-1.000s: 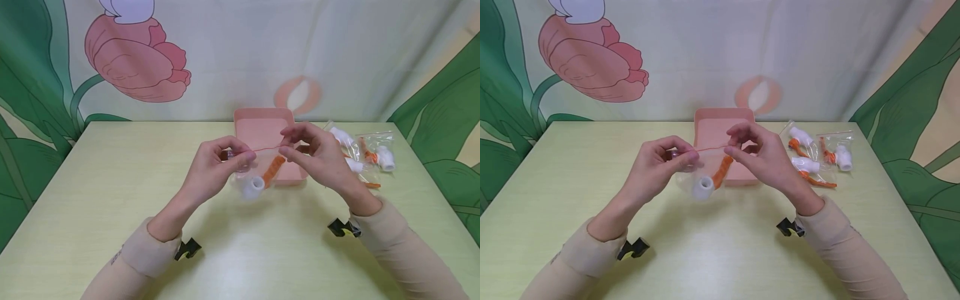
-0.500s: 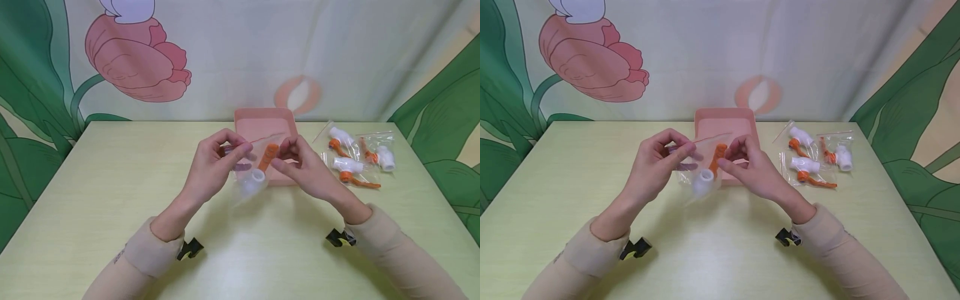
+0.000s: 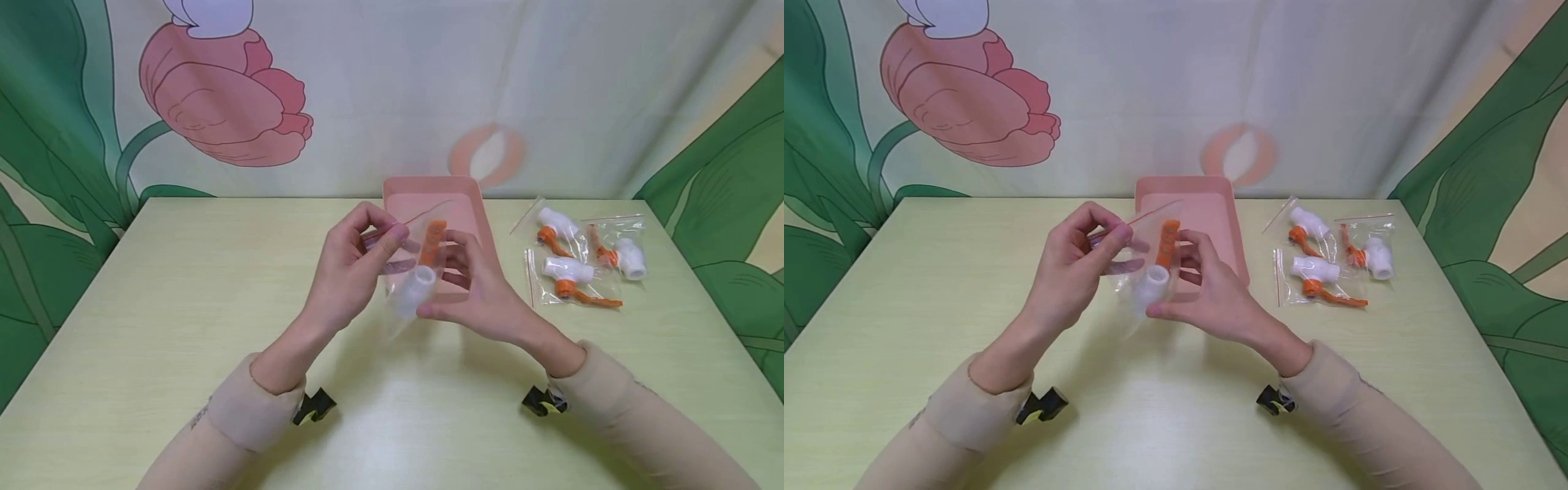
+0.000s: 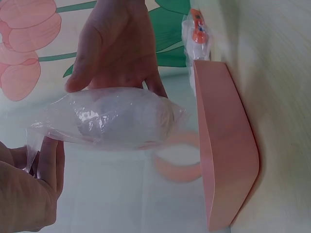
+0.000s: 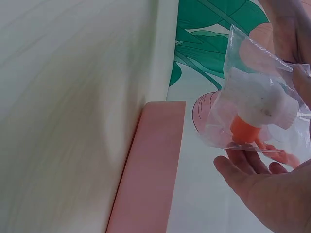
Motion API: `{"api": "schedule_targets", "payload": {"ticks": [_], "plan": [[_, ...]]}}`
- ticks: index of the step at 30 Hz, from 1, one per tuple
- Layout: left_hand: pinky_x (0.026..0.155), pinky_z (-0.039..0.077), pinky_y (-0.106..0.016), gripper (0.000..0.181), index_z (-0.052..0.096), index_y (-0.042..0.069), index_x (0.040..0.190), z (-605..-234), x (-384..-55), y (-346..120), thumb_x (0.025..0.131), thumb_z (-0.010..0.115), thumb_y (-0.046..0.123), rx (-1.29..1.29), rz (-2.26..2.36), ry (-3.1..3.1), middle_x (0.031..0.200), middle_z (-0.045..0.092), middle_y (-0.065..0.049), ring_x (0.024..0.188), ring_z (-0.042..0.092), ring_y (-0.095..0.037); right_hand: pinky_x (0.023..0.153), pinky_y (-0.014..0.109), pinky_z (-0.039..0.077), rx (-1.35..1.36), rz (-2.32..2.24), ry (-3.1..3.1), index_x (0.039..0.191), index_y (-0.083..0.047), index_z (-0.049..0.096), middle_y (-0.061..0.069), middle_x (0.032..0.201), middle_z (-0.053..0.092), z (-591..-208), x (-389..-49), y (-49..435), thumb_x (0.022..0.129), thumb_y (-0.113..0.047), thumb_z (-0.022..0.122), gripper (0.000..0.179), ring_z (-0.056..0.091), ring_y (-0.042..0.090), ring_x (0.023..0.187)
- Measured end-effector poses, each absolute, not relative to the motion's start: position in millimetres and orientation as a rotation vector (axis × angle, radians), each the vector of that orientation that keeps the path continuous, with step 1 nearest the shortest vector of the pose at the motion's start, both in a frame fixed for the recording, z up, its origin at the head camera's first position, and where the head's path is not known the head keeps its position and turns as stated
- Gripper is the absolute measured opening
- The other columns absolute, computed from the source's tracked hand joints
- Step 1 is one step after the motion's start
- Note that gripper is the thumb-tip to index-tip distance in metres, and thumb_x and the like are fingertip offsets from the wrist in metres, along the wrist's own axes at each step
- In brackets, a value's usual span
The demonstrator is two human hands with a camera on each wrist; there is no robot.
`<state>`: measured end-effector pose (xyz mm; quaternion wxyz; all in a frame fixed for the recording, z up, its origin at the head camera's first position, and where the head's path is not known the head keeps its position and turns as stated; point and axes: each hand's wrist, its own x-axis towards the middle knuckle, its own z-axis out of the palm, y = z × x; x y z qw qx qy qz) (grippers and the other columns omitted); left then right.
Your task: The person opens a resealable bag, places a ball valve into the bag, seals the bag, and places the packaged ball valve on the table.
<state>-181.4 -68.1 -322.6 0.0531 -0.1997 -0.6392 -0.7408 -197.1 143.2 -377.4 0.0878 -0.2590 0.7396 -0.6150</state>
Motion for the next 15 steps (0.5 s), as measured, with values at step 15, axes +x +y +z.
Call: {"api": "schedule_targets", "payload": {"ticks": [15], "plan": [[0.081, 0.061, -0.037, 0.006, 0.055, -0.007, 0.103, -327, -181, -64, 0.102, 0.059, -0.003, -0.642, -2.175, -1.945, 0.100, 0.058, -0.011, 0.095, 0.068, -0.019, 0.104, 0.044, 0.049, -0.788, -1.867, 2.189, 0.154, -0.016, 0.026, 0.013, 0.140, 0.051, -383, -195, 131, 0.076, 0.004, 0.089, 0.103, 0.056, 0.026, 0.124]]}}
